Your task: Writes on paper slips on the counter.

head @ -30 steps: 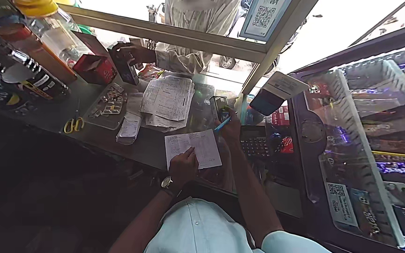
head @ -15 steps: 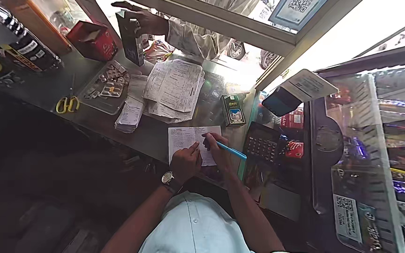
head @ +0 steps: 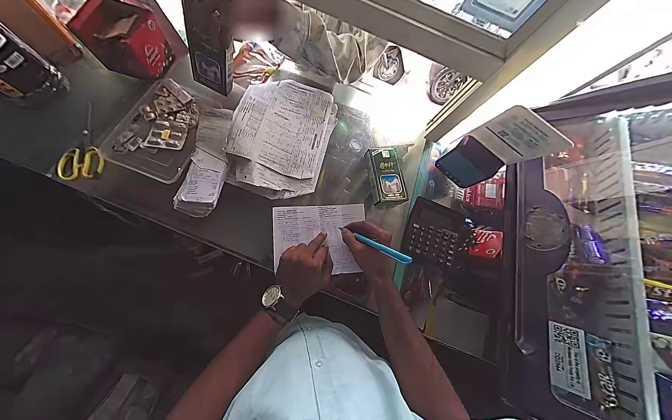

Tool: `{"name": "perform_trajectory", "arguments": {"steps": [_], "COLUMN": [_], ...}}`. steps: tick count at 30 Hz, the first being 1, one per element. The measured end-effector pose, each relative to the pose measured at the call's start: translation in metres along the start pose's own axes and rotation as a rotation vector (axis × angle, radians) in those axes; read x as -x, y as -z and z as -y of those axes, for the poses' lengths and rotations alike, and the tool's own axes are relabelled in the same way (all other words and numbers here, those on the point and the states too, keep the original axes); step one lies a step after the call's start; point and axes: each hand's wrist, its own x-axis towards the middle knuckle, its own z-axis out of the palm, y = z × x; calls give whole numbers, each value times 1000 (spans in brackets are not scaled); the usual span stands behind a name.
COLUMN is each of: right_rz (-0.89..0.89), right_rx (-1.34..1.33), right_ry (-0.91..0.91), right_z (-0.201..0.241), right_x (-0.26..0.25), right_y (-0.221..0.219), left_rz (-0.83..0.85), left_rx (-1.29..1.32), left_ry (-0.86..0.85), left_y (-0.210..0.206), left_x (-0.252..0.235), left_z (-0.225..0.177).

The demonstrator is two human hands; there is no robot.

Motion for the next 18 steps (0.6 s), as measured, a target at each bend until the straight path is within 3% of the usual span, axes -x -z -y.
{"name": "perform_trajectory", "arguments": {"steps": [12,18], "right_rz": [-121,-119], "right_rx": [173,-438], "right_ry": [-4,-148], "right_z": [3,1], "right_x": [1,-3], "right_y": [-9,8], "left_rz": [-22,-18], "left_rx": [-27,-6], "left_ry": [-11,-17], "left_y": [-1,-1], "left_x": [2,2], "left_z": [-1,0]}}
